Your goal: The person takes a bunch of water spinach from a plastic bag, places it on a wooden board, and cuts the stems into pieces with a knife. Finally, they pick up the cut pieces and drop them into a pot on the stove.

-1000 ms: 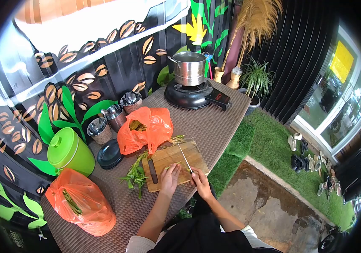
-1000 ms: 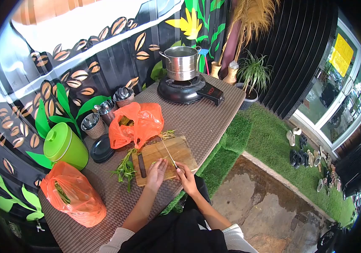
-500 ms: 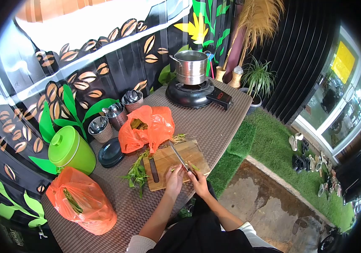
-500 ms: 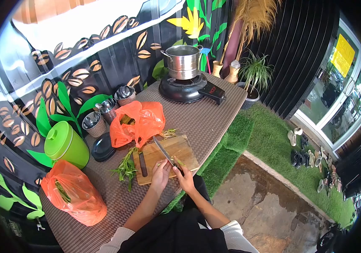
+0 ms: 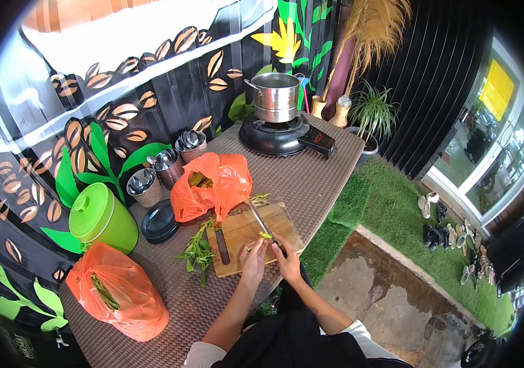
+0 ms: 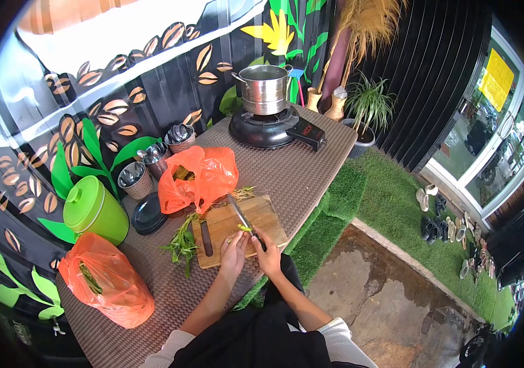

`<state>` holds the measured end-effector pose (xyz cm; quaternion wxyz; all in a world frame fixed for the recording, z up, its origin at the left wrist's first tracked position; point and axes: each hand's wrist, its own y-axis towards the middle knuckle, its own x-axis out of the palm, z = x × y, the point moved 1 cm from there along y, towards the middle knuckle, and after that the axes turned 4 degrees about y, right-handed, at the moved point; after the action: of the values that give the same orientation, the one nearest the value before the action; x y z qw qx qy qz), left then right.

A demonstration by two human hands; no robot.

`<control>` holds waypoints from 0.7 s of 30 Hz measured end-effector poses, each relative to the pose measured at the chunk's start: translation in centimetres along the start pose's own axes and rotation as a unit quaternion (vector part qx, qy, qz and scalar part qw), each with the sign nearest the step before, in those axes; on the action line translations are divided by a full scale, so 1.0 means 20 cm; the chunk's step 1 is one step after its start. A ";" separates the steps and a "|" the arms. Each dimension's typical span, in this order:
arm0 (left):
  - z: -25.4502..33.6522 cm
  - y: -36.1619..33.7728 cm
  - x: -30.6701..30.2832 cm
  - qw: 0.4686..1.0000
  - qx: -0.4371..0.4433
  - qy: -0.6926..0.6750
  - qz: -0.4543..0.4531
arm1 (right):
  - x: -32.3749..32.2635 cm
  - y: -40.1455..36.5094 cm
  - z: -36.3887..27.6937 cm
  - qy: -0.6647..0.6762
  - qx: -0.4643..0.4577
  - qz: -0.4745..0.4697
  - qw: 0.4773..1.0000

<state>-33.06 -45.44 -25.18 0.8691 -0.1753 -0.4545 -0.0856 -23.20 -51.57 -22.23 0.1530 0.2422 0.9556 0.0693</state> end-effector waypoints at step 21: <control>0.19 -0.01 0.06 0.915 0.091 0.392 -0.027 | -0.04 0.06 -0.12 0.351 0.270 -0.119 0.889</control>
<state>-35.21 -44.12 -22.18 0.9871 -0.0353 -0.0882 -0.1292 -22.74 -50.98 -19.53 -0.2569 0.1185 0.9504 -0.1293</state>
